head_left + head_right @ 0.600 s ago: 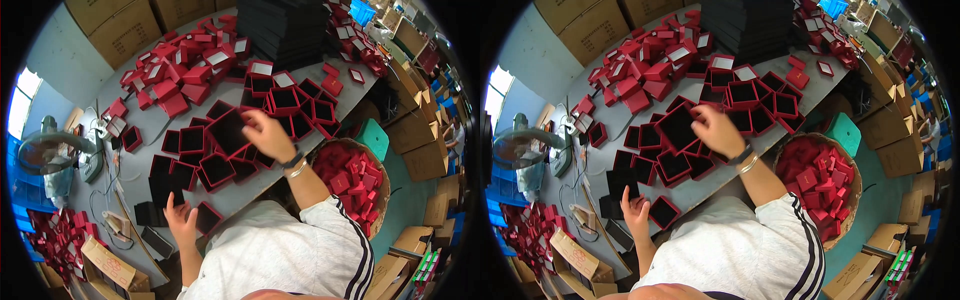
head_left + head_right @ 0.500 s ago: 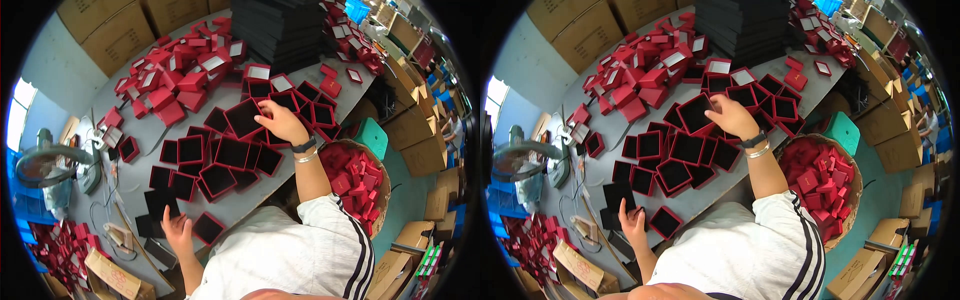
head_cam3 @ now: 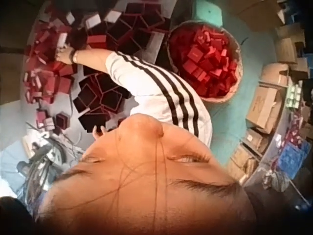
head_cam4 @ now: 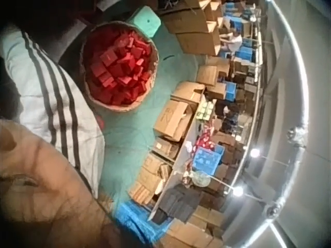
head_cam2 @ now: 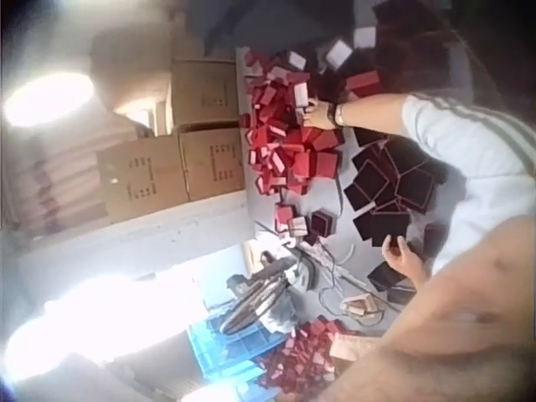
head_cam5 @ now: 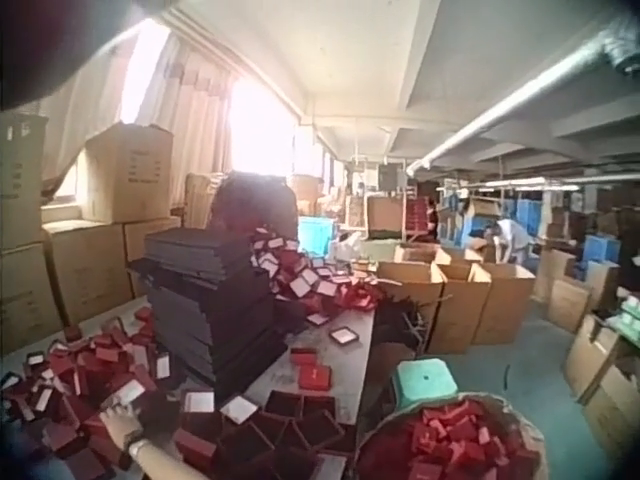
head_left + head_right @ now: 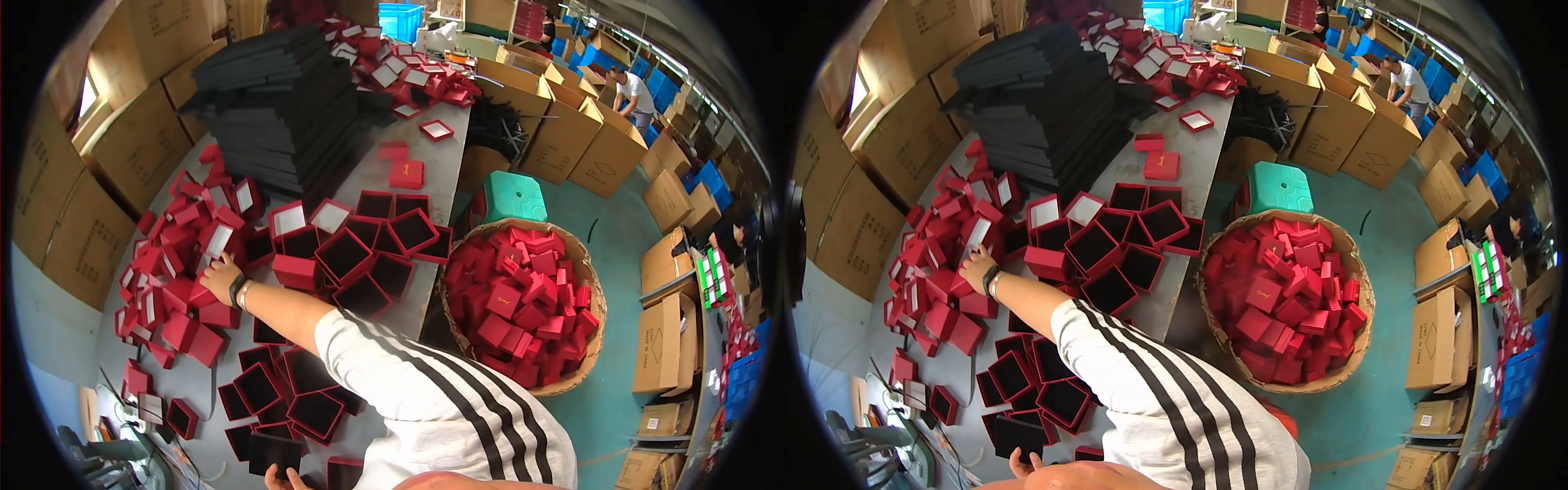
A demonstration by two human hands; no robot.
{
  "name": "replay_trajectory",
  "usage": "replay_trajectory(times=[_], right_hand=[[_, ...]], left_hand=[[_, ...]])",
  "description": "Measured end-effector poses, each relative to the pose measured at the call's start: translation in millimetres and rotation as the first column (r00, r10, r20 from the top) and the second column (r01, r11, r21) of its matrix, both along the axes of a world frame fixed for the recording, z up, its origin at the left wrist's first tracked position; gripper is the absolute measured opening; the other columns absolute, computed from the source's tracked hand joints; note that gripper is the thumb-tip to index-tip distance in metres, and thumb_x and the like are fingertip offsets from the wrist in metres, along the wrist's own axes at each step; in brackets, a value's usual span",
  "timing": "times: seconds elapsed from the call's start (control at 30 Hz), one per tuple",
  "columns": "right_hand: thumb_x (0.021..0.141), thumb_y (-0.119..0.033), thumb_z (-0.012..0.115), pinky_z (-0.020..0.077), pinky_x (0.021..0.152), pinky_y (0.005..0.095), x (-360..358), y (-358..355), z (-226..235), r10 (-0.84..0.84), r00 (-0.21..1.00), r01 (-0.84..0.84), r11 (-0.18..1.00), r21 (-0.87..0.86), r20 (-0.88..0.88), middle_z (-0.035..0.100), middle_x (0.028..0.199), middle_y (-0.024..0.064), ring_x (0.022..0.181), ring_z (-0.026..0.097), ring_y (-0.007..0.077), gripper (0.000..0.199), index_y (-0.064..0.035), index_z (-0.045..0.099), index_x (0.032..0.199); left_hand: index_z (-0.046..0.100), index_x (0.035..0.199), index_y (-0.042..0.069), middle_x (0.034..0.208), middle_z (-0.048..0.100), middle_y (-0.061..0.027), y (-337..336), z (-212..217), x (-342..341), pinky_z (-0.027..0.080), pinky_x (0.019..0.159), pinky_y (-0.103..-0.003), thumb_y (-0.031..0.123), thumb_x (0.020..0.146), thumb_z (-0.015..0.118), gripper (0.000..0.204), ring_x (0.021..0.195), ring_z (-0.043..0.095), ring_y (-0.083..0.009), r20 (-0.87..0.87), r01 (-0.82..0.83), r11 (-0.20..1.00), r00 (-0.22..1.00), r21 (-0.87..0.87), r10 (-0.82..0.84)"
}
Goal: Assembling small red gift boxes by inserting black foam padding into the base.
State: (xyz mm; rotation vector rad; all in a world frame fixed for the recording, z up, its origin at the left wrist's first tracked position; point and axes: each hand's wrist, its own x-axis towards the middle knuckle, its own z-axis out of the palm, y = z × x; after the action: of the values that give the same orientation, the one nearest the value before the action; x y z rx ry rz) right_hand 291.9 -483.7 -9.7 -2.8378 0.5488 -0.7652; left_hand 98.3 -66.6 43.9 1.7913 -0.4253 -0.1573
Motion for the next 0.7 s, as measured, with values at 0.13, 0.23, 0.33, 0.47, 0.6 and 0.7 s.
replay_trajectory(times=[0.13, 0.23, 0.33, 0.47, 0.6, 0.7], right_hand=[[0.083, -0.015, 0.056, 0.0319, 0.103, 0.0487, -26, 19, 30, 0.004, 0.999, -0.005, 1.0, 0.018, 0.053, 0.064, 0.099, 0.0081, 0.101, 0.058, 0.0276, 0.022, -0.01, 0.062, 0.103], [0.073, -0.021, 0.073, 0.0388, 0.093, 0.0416, -75, 38, 74, 0.076, 0.845, -0.157, 0.982, 0.11, 0.529, 0.064, 0.098, 0.0115, 0.099, 0.059, 0.0289, 0.038, -0.0057, 0.058, 0.105], [0.076, -0.029, 0.072, 0.0462, 0.065, 0.0432, -181, 80, 136, 0.076, 0.834, -0.404, 0.759, 0.51, 0.547, 0.061, 0.082, 0.0195, 0.073, 0.06, 0.0363, 0.039, 0.0012, 0.054, 0.093], [0.076, -0.033, 0.073, 0.0427, 0.057, 0.0413, -316, 154, 135, 0.454, 0.832, -0.55, 0.604, 0.577, 0.319, 0.058, 0.069, 0.017, 0.062, 0.056, 0.0317, 0.04, 0.0004, 0.053, 0.082], [0.084, -0.039, 0.069, 0.0472, 0.063, 0.0344, -373, 214, 103, 0.453, 0.829, -0.468, 0.242, 0.85, 0.328, 0.065, 0.078, 0.0133, 0.069, 0.061, 0.0222, 0.044, 0.0025, 0.057, 0.094], [0.089, -0.041, 0.064, 0.0481, 0.067, 0.0342, -387, 239, 66, 0.377, 0.827, -0.485, 0.106, 0.868, 0.416, 0.065, 0.085, 0.014, 0.076, 0.062, 0.0215, 0.048, 0.0034, 0.055, 0.105]], left_hand=[[0.021, 0.147, 0.012, 0.137, 0.045, -0.0201, 11, -2, -5, 0.029, 0.108, -0.049, 0.028, 0.083, 0.069, 0.081, 0.12, 0.048, -0.0345, -0.2, 0.013, 0.996, 0.979, -0.087, -0.03], [0.038, 0.139, 0.01, 0.13, 0.05, -0.0212, -3, 18, -23, 0.032, 0.105, -0.049, 0.028, 0.081, 0.07, 0.069, 0.117, 0.049, -0.0342, -0.119, -0.147, 0.985, 0.983, -0.087, 0.136], [0.045, 0.135, 0.008, 0.128, 0.052, -0.0232, -1, 5, -31, 0.038, 0.099, -0.05, 0.03, 0.088, 0.061, 0.054, 0.114, 0.053, -0.0372, 0.129, -0.09, 0.994, 0.987, -0.055, 0.096], [0.059, 0.126, 0.004, 0.125, 0.056, -0.0273, 12, -49, -21, 0.05, 0.086, -0.052, 0.035, 0.101, 0.042, 0.043, 0.109, 0.059, -0.043, 0.58, -0.073, 0.997, 0.813, 0.009, 0.055], [0.051, 0.13, 0.001, 0.123, 0.055, -0.0142, -15, -2, -72, 0.042, 0.096, -0.033, 0.025, 0.093, 0.061, 0.045, 0.109, 0.054, -0.0212, -0.369, -0.387, 0.841, 0.896, -0.377, 0.247], [0.037, 0.141, 0.005, 0.129, 0.051, -0.0139, 3, -18, -89, 0.043, 0.097, -0.03, 0.03, 0.099, 0.051, 0.051, 0.113, 0.053, -0.0216, -0.257, -0.148, 0.909, 0.965, -0.39, 0.047]])
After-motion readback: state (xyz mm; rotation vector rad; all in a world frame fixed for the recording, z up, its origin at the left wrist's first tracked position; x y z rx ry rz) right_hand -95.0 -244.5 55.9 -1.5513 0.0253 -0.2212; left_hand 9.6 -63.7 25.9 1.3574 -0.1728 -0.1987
